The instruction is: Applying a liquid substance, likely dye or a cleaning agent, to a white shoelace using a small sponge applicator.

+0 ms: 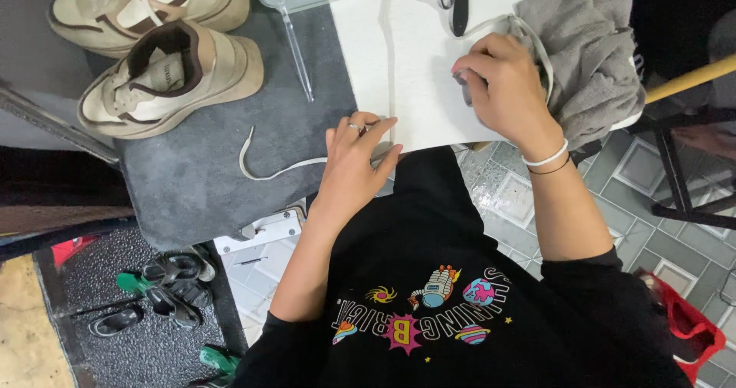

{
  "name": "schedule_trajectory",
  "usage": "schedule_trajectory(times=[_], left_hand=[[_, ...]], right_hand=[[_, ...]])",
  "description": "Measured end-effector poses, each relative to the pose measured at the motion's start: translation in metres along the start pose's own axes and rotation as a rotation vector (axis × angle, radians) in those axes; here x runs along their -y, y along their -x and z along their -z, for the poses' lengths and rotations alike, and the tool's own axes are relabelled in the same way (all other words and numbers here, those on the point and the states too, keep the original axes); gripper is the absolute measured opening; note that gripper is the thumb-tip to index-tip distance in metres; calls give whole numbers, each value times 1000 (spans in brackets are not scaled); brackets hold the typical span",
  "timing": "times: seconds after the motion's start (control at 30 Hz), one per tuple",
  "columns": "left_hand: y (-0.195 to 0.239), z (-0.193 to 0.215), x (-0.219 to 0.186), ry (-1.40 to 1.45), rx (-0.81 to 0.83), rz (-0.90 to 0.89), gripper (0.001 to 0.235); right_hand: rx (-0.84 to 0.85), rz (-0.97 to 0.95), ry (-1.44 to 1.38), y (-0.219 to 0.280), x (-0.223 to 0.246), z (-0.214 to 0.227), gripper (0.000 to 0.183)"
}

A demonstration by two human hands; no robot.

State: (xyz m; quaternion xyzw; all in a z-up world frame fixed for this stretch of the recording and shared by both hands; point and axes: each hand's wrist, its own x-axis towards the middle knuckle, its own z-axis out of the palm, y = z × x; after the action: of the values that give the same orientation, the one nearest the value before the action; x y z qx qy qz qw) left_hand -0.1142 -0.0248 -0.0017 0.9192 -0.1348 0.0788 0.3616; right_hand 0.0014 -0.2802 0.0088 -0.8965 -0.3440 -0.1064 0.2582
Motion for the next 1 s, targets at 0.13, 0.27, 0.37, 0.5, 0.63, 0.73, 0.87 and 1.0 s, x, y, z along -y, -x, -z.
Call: schedule_trajectory(times=[0.13, 0.27, 0.37, 0.5, 0.63, 0.73, 0.87, 1.0], left_hand=[[7, 5, -1, -33, -29, -12, 32], [21, 10, -1, -52, -123, 0, 26], [31, 12, -3, -44, -184, 18, 24], [35, 13, -6, -57, -244, 17, 22], [42, 9, -3, -66, -276, 21, 22], [48, 10, -4, -22, -259, -2, 21], [51, 12, -4, 28, -268, -12, 23], [51, 13, -8, 121, -263, -13, 23]], right_hand=[[88, -35, 167, -4, 13, 7, 20], [-38, -67, 207, -22, 41, 17, 21], [-149, 5, 38, -50, 67, 12, 17], [-69, 27, -341, -98, 101, -21, 15], [-142, 64, -402, -127, 109, -93, 7], [-85, -90, -373, -138, 114, -125, 29], [-75, -180, -425, -143, 111, -136, 34], [-57, -193, -521, -141, 100, -126, 22]])
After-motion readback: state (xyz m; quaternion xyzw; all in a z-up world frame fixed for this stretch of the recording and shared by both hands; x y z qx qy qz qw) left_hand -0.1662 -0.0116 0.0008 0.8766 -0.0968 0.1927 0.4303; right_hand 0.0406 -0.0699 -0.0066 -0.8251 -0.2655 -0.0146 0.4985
